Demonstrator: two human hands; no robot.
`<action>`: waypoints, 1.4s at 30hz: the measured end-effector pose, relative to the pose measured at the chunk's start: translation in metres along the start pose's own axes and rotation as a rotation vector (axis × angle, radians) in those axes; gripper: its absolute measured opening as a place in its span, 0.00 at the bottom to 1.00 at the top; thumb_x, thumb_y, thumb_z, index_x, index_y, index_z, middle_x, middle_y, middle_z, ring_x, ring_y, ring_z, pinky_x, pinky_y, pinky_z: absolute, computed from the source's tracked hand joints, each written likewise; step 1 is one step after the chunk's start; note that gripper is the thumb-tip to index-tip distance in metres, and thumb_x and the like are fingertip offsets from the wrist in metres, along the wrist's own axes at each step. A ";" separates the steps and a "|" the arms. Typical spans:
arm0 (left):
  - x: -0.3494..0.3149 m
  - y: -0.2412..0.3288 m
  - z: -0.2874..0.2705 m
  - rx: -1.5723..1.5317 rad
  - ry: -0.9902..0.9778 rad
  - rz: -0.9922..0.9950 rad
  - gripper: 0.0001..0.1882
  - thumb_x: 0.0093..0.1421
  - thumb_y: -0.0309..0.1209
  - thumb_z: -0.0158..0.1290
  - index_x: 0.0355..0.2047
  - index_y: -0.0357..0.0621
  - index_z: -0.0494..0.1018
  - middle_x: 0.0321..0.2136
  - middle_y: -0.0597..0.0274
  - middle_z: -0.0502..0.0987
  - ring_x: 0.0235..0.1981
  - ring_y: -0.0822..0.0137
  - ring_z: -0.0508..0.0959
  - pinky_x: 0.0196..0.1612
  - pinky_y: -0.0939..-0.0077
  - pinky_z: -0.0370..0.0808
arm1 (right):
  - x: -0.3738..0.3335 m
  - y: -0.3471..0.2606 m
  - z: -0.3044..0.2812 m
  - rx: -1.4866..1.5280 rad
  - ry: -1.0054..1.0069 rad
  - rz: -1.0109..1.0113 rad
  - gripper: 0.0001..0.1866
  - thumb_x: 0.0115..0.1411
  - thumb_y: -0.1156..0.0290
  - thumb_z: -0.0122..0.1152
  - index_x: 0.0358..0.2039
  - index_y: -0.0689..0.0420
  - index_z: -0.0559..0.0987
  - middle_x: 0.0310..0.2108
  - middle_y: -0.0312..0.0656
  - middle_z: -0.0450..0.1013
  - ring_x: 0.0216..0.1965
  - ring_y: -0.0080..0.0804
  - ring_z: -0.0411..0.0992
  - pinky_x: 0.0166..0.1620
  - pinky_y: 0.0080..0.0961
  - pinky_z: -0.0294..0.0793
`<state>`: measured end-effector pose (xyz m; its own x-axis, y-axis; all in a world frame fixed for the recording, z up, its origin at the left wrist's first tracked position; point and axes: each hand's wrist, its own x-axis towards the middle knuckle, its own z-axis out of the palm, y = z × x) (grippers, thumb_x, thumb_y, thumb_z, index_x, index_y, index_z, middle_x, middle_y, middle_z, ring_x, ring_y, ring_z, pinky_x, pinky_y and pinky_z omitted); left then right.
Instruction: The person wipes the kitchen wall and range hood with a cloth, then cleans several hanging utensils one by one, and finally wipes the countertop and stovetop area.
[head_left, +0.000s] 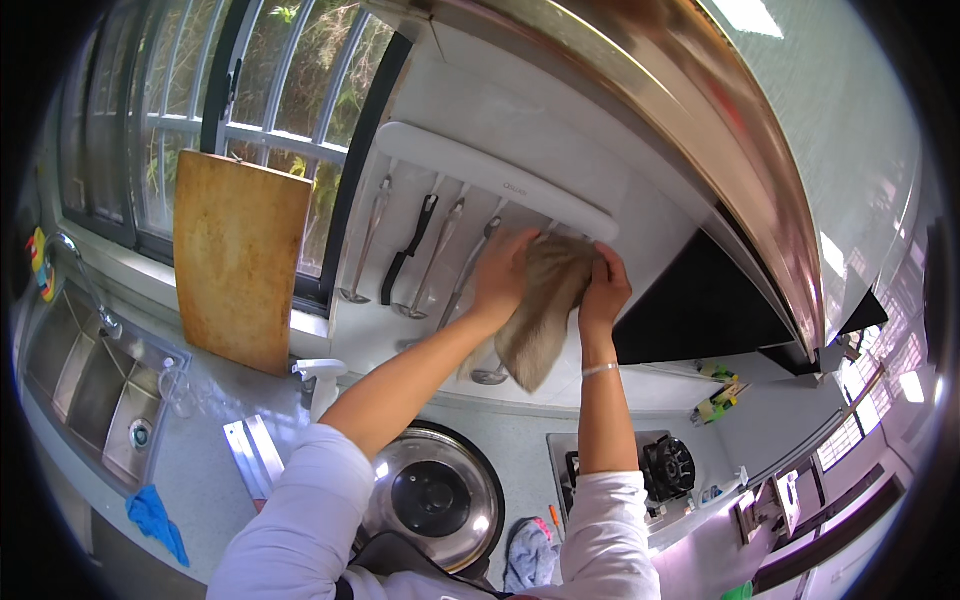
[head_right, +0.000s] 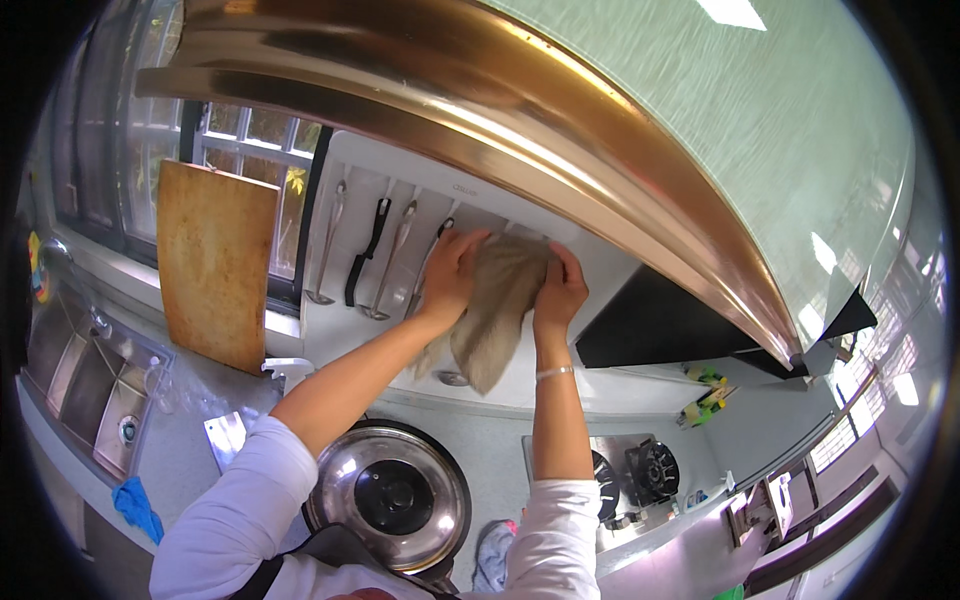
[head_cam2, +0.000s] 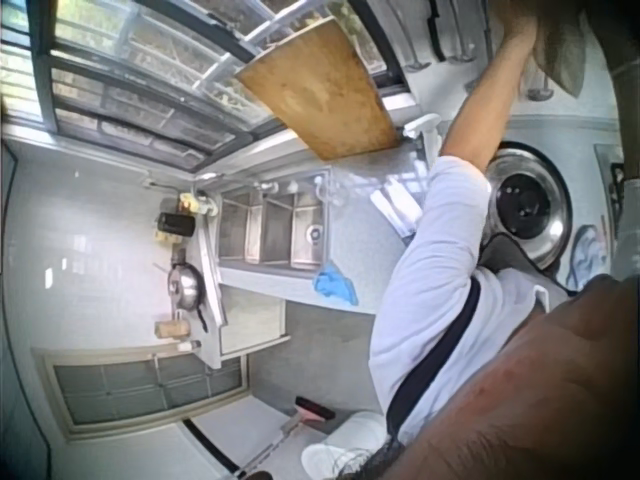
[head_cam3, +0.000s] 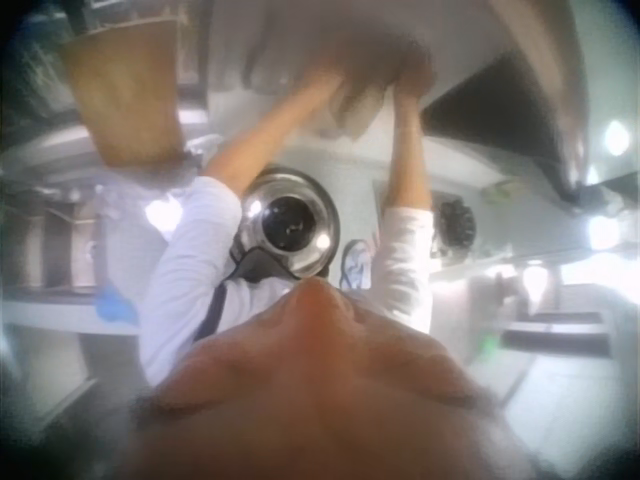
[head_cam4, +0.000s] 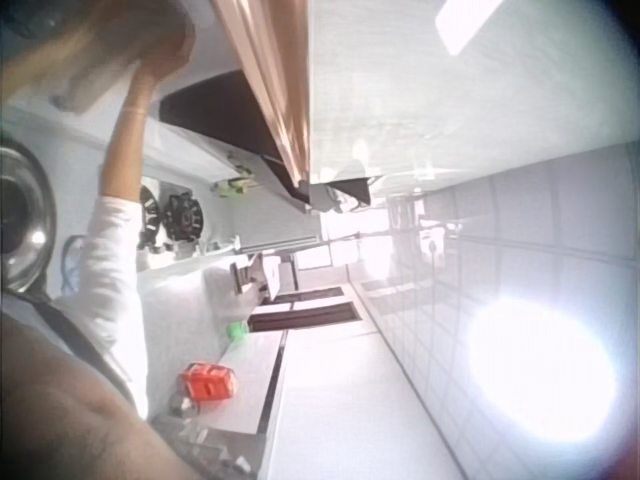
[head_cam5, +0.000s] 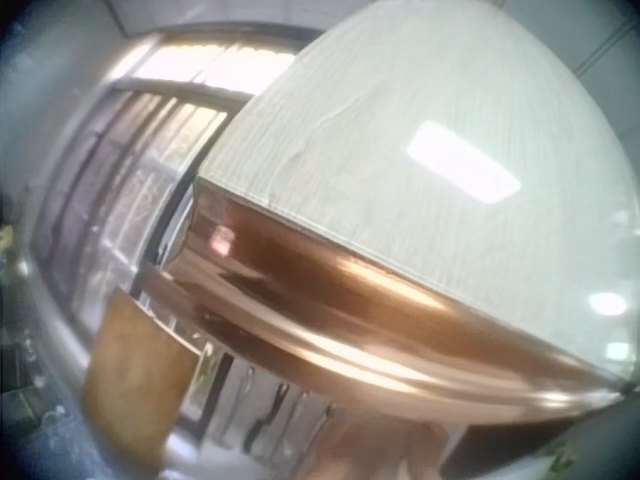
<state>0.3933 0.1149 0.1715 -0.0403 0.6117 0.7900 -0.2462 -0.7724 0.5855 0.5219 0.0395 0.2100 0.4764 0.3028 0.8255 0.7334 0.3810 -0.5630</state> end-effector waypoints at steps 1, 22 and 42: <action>0.012 -0.001 0.005 0.062 -0.004 0.035 0.13 0.58 0.27 0.44 0.43 0.42 0.72 0.35 0.51 0.73 0.37 0.51 0.74 0.38 0.61 0.70 | 0.006 0.005 0.010 -0.116 -0.011 -0.143 0.11 0.57 0.80 0.48 0.39 0.61 0.76 0.35 0.42 0.74 0.36 0.32 0.71 0.41 0.25 0.70; -0.060 -0.035 0.008 0.012 -0.157 -0.191 0.14 0.58 0.28 0.45 0.43 0.43 0.73 0.32 0.48 0.75 0.34 0.50 0.75 0.37 0.64 0.70 | -0.014 0.014 0.020 -0.112 -0.150 -0.182 0.09 0.54 0.81 0.50 0.34 0.61 0.78 0.29 0.37 0.75 0.32 0.21 0.70 0.37 0.18 0.69; -0.057 -0.036 -0.020 0.077 -0.267 -0.189 0.13 0.54 0.26 0.49 0.40 0.43 0.75 0.33 0.52 0.74 0.36 0.50 0.74 0.40 0.64 0.70 | -0.059 0.057 -0.014 0.425 -0.115 0.589 0.16 0.55 0.84 0.46 0.45 0.64 0.72 0.39 0.42 0.72 0.36 0.28 0.70 0.41 0.21 0.69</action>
<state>0.3854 0.1118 0.1019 0.2566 0.6870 0.6798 -0.1503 -0.6664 0.7303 0.5425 0.0307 0.1293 0.6623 0.6429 0.3848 0.1090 0.4254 -0.8984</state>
